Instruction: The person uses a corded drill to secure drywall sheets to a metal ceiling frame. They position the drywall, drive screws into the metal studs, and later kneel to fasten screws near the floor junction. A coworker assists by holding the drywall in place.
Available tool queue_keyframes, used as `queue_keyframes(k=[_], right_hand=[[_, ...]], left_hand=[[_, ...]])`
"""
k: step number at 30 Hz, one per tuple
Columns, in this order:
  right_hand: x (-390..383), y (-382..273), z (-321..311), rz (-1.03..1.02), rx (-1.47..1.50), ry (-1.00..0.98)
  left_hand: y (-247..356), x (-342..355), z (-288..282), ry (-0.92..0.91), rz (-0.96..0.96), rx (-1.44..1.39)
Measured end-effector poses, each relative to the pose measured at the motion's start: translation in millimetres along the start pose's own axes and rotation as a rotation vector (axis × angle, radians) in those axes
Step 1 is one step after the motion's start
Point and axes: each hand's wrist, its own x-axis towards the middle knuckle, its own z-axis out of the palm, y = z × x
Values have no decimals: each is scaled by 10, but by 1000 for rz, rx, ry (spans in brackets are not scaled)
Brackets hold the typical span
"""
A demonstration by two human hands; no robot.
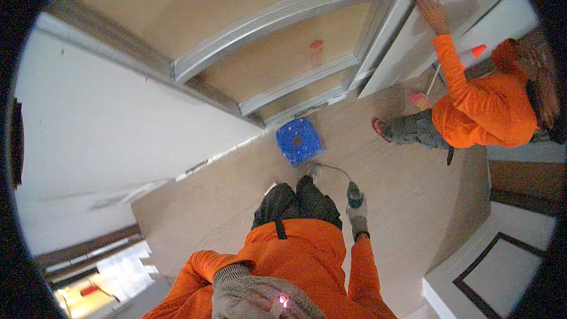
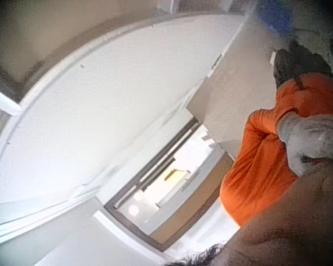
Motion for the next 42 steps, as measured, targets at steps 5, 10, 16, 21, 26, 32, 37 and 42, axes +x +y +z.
queue_keyframes(k=[5, 10, 16, 21, 26, 32, 37, 42], right_hand=[[-390, -1283, 54, -108, -81, -229], [-1586, -1693, -191, -6, -99, -386], [-2925, -860, -404, -116, 93, -453], [-3615, -509, -557, -161, 142, -596], [-3908, -997, -361, -263, 223, -875], [-4386, -674, 214, -678, -351, -1021], [-3950, -652, 302, -597, -556, -1351], [-2523, -305, 572, -215, -276, -1583]], left_hand=[[130, -574, 439, 191, 101, 182], [248, -1980, 648, 452, 108, 817], [512, -3486, 897, 1226, 50, 1087], [-93, -5061, 1386, 1475, -113, 1025], [-895, -5229, 1373, 1717, -53, 472], [-1314, -5606, 1356, 1839, 144, -3], [-1508, -5645, 1178, 1866, 175, -119], [-1902, -6081, 849, 1927, 287, -145]])
